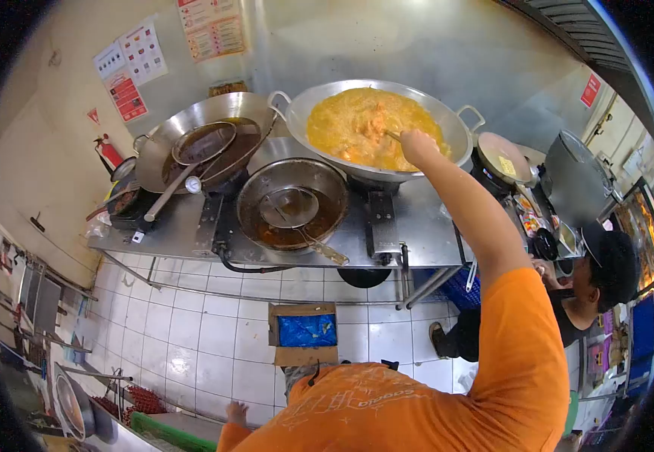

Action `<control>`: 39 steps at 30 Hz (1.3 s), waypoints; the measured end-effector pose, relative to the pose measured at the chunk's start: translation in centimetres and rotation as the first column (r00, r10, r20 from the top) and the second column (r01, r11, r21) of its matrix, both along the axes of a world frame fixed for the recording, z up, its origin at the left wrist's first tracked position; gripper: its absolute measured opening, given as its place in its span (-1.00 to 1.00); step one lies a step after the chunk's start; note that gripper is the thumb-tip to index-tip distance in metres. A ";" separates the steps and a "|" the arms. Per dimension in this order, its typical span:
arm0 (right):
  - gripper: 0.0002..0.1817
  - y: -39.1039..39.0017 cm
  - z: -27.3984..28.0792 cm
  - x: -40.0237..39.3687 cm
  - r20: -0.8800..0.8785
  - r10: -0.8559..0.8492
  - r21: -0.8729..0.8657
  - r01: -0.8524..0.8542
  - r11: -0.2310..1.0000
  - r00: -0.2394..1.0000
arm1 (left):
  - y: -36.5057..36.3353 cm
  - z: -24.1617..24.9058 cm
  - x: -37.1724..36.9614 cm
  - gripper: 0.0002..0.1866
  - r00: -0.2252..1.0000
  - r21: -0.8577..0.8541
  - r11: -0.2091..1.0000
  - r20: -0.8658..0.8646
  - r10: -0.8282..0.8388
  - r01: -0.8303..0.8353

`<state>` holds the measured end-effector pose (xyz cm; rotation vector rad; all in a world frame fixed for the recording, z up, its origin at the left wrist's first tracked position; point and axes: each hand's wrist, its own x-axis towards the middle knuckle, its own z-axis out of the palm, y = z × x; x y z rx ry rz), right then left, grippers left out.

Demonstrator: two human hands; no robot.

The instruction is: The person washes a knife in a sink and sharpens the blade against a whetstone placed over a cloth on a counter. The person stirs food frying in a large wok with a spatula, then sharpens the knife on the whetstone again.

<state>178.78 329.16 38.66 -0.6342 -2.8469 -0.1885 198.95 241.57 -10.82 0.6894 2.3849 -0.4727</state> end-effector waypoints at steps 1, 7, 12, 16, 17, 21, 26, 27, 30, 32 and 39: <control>-0.74 0.0 0.1 -1.0 -0.024 -0.006 -0.007 0.006 1.000 1.000 | -1.0 0.2 2.2 -0.47 0.985 0.005 0.993 0.129 0.117 -0.118; -0.71 10.6 -1.0 -9.8 -0.065 0.400 0.047 -0.397 0.916 0.914 | 1.5 -0.6 8.8 -0.47 0.754 0.207 0.742 0.369 0.544 -0.637; -0.55 3.2 12.0 -3.9 0.321 0.173 -0.213 -0.107 0.971 0.931 | 5.4 -2.0 8.0 -0.47 0.710 0.335 0.644 0.492 0.503 -0.688; -0.52 0.1 18.1 -1.9 0.476 0.090 -0.209 0.014 0.978 0.875 | 7.0 -1.8 3.4 -0.46 0.650 0.405 0.519 0.582 0.489 -0.753; -0.55 -0.4 18.8 -1.2 0.471 0.065 -0.207 0.039 0.978 0.880 | 7.4 -1.7 2.2 -0.46 0.618 0.411 0.469 0.613 0.493 -0.782; -0.64 -1.8 21.8 1.3 0.487 -0.069 -0.046 0.105 0.993 0.871 | 7.6 -0.9 -2.9 -0.45 0.364 0.341 0.146 0.763 0.533 -0.929; -0.73 -5.3 25.3 8.4 0.289 -0.084 -0.009 0.091 0.996 0.954 | 7.9 -1.6 -9.9 -0.43 0.579 0.346 0.495 0.669 0.466 -0.797; -0.74 -5.9 25.5 10.0 0.233 -0.096 -0.016 0.102 0.995 0.968 | 7.4 -2.1 -10.9 -0.44 0.752 0.372 0.713 0.570 0.330 -0.594; -0.69 -8.9 27.0 12.8 0.387 -0.004 0.239 -0.096 0.966 0.922 | 5.2 -4.0 -13.1 -0.47 0.926 0.289 0.937 0.259 -0.273 0.196; -0.64 -12.2 28.6 14.2 0.431 -0.035 0.239 -0.076 0.968 0.902 | 4.3 -5.3 -14.8 -0.50 0.827 0.509 0.751 0.124 -0.549 0.421; -0.54 -24.9 31.1 13.0 0.517 -0.214 0.248 0.094 0.964 0.829 | 2.9 -5.3 -25.4 -0.53 0.516 0.312 0.566 0.821 0.243 -0.763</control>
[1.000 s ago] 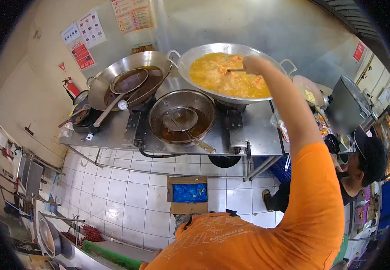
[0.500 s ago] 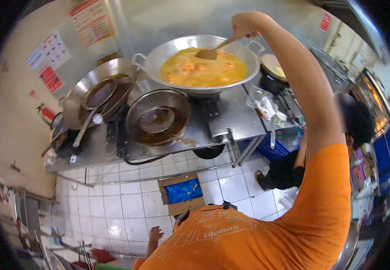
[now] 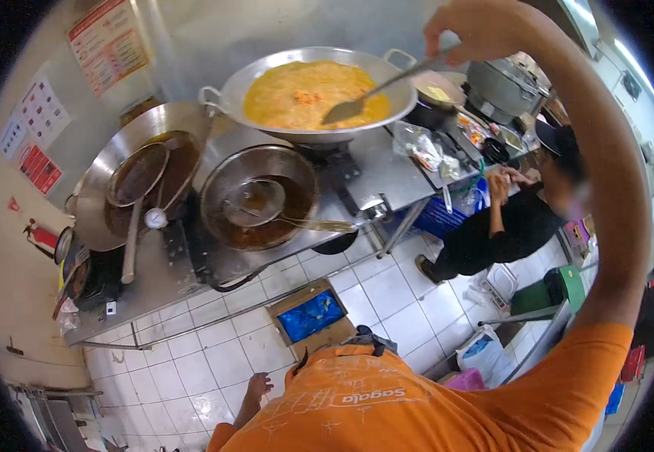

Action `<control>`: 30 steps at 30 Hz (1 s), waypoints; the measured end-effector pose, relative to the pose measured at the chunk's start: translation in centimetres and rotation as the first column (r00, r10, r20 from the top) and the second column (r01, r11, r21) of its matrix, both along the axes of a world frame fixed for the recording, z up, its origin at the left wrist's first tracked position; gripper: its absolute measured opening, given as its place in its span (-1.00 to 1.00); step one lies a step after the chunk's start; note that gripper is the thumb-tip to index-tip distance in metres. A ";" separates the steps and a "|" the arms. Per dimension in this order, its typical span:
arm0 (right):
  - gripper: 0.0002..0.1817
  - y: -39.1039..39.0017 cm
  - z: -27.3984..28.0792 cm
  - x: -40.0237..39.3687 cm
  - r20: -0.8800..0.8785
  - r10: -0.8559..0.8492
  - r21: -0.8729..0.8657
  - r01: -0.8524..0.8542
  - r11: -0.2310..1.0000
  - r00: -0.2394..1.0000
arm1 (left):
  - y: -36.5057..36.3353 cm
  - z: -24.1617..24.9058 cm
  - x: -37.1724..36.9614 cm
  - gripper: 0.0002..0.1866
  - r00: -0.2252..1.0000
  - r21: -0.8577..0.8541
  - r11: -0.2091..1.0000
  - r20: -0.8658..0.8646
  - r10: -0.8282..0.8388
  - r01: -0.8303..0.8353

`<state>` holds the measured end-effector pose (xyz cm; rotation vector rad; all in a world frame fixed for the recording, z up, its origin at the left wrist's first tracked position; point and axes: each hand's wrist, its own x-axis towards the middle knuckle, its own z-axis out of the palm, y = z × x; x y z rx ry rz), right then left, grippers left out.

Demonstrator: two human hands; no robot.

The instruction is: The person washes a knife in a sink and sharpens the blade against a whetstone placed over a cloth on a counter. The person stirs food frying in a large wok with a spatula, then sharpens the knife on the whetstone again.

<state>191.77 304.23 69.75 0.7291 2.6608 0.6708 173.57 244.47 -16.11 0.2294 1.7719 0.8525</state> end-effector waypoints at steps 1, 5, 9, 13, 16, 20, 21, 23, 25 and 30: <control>-0.61 2.0 -0.6 0.4 -0.056 0.185 0.001 -0.185 0.983 0.981 | 0.1 1.2 -1.4 -0.53 0.988 0.006 0.992 0.094 0.121 -0.122; -0.71 2.9 -1.9 -2.8 -0.122 0.245 -0.058 -0.253 0.966 0.962 | -3.1 0.2 -6.2 -0.55 0.921 0.203 0.911 0.235 0.311 -0.359; -0.66 -2.7 -2.6 -6.9 -0.025 -0.298 -0.205 0.287 0.936 0.954 | -3.8 0.8 -7.6 -0.56 0.877 0.057 0.875 0.034 0.479 -0.480; -0.67 2.0 -9.9 -7.5 -0.168 -0.051 -0.192 0.018 0.981 0.984 | -8.0 0.2 -5.8 -0.56 0.806 -0.024 0.839 0.263 0.530 -0.544; -0.71 8.8 -18.7 -8.0 -0.098 0.230 -0.072 -0.237 0.969 0.968 | -10.0 0.1 -3.1 -0.55 0.942 -0.060 0.943 0.057 0.332 -0.329; -0.74 9.4 -25.5 -9.5 -0.476 -0.134 -0.257 0.008 0.966 0.869 | -11.5 0.4 -0.8 -0.54 0.940 -0.090 0.936 0.010 0.342 -0.340; -0.74 6.3 -24.8 -10.8 -0.296 -0.203 -0.127 0.172 0.977 0.933 | -12.3 0.3 -0.3 -0.53 0.929 -0.088 0.926 0.010 0.371 -0.368; -0.75 7.9 -26.2 -12.7 -0.335 -0.167 -0.122 0.133 0.984 0.927 | -13.3 0.1 0.5 -0.53 0.895 -0.067 0.894 0.025 0.445 -0.443; -0.74 10.9 -27.7 -14.9 -0.366 -0.132 -0.103 0.101 0.990 0.921 | -14.0 0.2 1.0 -0.52 0.846 -0.028 0.848 0.066 0.529 -0.529; -0.72 18.6 -33.0 -19.7 -0.757 -0.083 -0.036 0.086 0.996 0.648 | -14.4 1.2 2.5 -0.51 0.669 0.009 0.675 0.152 0.728 -0.737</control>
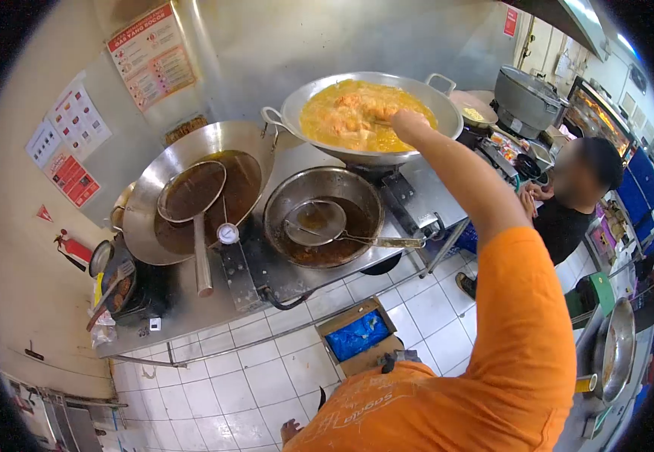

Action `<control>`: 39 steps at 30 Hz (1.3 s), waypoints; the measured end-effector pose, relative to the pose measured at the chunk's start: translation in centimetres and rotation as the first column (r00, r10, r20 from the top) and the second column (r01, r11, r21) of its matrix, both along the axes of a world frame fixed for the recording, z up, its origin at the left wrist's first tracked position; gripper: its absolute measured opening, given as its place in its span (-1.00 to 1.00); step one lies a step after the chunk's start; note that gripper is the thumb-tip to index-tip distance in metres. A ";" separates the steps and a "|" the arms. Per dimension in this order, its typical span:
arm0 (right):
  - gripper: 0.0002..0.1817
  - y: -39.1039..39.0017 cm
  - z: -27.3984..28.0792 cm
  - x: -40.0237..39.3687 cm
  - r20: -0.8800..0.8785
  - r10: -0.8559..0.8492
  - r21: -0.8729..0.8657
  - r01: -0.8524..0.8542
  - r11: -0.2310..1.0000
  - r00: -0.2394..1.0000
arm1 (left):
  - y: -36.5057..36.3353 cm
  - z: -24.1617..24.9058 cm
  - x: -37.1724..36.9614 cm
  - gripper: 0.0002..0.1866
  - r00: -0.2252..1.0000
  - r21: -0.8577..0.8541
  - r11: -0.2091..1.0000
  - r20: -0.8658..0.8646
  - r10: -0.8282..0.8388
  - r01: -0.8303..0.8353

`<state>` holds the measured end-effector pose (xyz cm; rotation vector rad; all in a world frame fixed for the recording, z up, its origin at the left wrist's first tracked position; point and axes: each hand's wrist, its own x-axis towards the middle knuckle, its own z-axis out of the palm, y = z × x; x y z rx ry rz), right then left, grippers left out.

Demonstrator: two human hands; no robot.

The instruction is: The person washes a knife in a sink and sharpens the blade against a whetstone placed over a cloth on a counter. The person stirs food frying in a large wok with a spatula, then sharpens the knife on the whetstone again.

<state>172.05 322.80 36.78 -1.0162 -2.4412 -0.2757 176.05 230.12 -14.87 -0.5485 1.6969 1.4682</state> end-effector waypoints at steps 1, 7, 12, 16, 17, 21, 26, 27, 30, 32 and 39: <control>-0.72 0.4 0.3 -0.6 0.016 0.008 0.033 -0.008 0.999 1.000 | -0.6 0.2 0.7 -0.56 0.999 0.173 0.984 -0.034 0.036 -0.030; -0.70 -0.1 4.6 -3.6 0.473 0.133 0.021 -0.162 0.987 0.871 | 2.5 0.8 -0.4 -0.56 0.968 -0.121 0.962 -0.017 -0.250 0.246; -0.65 -3.3 14.7 -1.9 0.586 0.300 -0.224 -0.206 0.953 0.752 | 7.5 1.6 -3.7 -0.57 0.904 -0.134 0.900 -0.049 -0.424 0.415; -0.66 -7.4 19.8 -1.3 0.646 0.258 -0.236 -0.134 0.962 0.719 | 11.2 2.7 -5.7 -0.57 0.823 -0.138 0.824 -0.084 -0.562 0.549; -0.67 -8.7 20.5 -0.8 0.640 0.215 -0.206 -0.105 0.973 0.738 | 12.2 3.0 -6.0 -0.57 0.796 -0.139 0.799 -0.093 -0.598 0.585; -0.61 -10.3 20.2 1.5 0.581 0.115 -0.011 -0.134 0.991 0.806 | 16.8 4.0 -7.4 -0.58 0.656 -0.130 0.668 -0.125 -0.744 0.733; -0.68 -15.4 17.9 10.0 0.231 0.085 -0.033 -0.079 0.996 0.969 | 21.0 4.7 -8.2 -0.58 0.483 -0.128 0.503 -0.154 -0.862 0.855; -0.69 -15.8 16.4 11.4 0.139 0.115 -0.087 -0.103 0.991 0.984 | 21.5 4.9 -8.3 -0.58 0.453 -0.127 0.474 -0.160 -0.877 0.871; -0.63 -18.1 10.8 16.0 -0.175 0.207 -0.261 -0.248 0.933 0.962 | 23.4 5.7 -7.8 -0.58 0.379 -0.118 0.402 -0.178 -0.908 0.908; -0.64 -21.8 8.6 17.3 -0.417 -0.006 -0.697 -0.316 0.644 0.909 | 24.2 6.3 -7.6 -0.58 0.339 -0.113 0.364 -0.196 -0.920 0.924; -0.65 -26.0 4.4 18.8 -0.540 -0.186 -0.834 -0.493 0.248 0.821 | 26.3 7.4 -6.6 -0.59 0.213 -0.097 0.243 -0.242 -0.946 0.965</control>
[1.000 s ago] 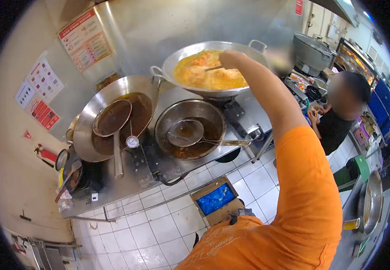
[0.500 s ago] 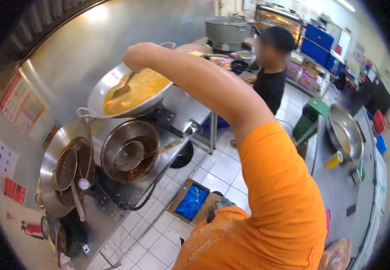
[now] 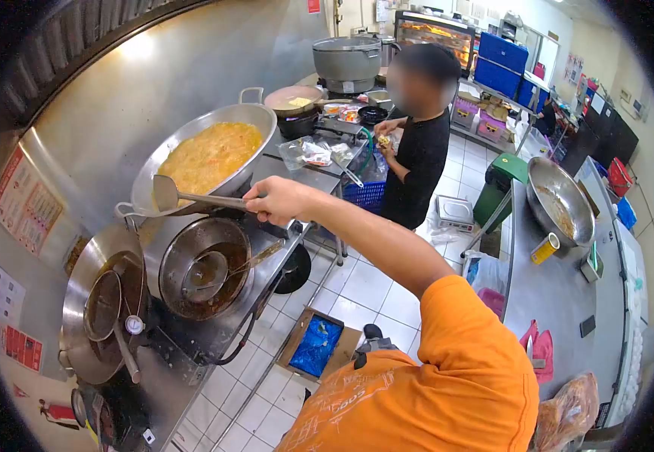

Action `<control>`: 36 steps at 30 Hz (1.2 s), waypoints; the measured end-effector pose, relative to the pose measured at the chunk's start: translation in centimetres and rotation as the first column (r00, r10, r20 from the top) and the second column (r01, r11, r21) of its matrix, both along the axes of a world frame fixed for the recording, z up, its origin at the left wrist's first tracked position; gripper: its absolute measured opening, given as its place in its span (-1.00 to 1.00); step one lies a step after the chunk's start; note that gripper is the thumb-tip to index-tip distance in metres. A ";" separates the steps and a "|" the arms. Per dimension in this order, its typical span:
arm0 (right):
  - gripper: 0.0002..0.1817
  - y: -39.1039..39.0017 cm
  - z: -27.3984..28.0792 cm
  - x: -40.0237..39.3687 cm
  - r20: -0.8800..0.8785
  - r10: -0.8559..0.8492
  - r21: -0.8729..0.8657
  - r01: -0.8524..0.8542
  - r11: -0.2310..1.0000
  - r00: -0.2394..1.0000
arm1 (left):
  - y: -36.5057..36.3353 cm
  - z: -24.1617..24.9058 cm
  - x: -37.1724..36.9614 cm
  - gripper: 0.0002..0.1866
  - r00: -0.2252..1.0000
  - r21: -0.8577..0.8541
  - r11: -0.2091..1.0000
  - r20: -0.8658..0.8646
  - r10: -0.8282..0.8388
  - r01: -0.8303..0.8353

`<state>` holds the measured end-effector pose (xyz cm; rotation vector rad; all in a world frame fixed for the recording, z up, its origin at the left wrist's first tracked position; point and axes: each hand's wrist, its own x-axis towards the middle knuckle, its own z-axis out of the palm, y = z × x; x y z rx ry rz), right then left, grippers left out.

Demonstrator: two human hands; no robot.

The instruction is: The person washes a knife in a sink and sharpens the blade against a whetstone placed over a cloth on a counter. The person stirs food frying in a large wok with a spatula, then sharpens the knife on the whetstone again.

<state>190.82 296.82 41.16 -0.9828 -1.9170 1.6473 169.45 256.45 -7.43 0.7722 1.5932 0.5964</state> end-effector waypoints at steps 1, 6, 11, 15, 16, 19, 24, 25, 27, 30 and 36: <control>-0.64 -0.6 -0.3 0.3 0.000 -0.009 0.058 0.009 0.998 1.000 | 0.5 0.3 0.1 -0.59 1.000 0.010 1.000 0.000 -0.022 0.022; -0.67 -4.4 -5.1 1.2 -0.166 -0.018 0.614 0.118 0.781 0.986 | 5.8 0.9 3.0 -0.60 0.992 0.060 0.991 0.007 -0.122 0.122; -0.40 -9.2 -5.4 4.4 -0.088 0.047 0.358 -0.012 0.934 0.995 | 13.1 2.0 6.9 -0.60 0.989 0.122 0.982 0.027 -0.148 0.144; -0.26 -9.7 -9.9 3.3 0.086 -0.079 0.627 0.008 0.779 0.993 | 9.5 -0.2 5.7 -0.60 0.992 0.032 0.992 0.016 -0.124 0.124; -0.23 -10.3 -9.0 2.6 0.250 -0.123 0.635 -0.066 0.770 0.960 | 8.0 -0.7 5.3 -0.60 0.993 0.009 0.993 0.016 -0.118 0.118; -0.16 -10.2 -10.5 -0.8 0.281 -0.295 0.824 -0.072 0.563 0.913 | 3.3 -1.7 4.4 -0.60 0.997 -0.068 0.994 0.016 -0.082 0.083; -0.21 -10.1 -14.8 -5.7 0.299 -0.340 0.856 -0.092 0.510 0.892 | -5.8 -2.1 4.0 -0.61 1.000 -0.178 0.984 0.016 0.010 -0.007; -0.24 -10.0 -16.4 -6.4 0.263 -0.353 0.868 -0.060 0.492 0.898 | -7.3 -2.2 4.4 -0.61 0.999 -0.195 0.981 0.017 0.030 -0.026; -0.28 -10.9 -18.2 -7.7 0.175 -0.387 0.881 0.032 0.472 0.905 | -10.3 -1.7 4.3 -0.61 0.999 -0.240 0.970 0.010 0.053 -0.049; -0.39 -14.1 -16.5 -4.2 0.071 -0.238 0.815 0.082 0.574 0.969 | -13.9 -0.6 5.1 -0.61 0.995 -0.311 0.946 0.002 0.098 -0.093; -0.80 -15.9 -22.9 7.1 -0.069 0.052 0.799 0.024 0.601 0.996 | -14.9 0.8 7.3 -0.62 0.987 -0.362 0.918 -0.045 0.156 -0.162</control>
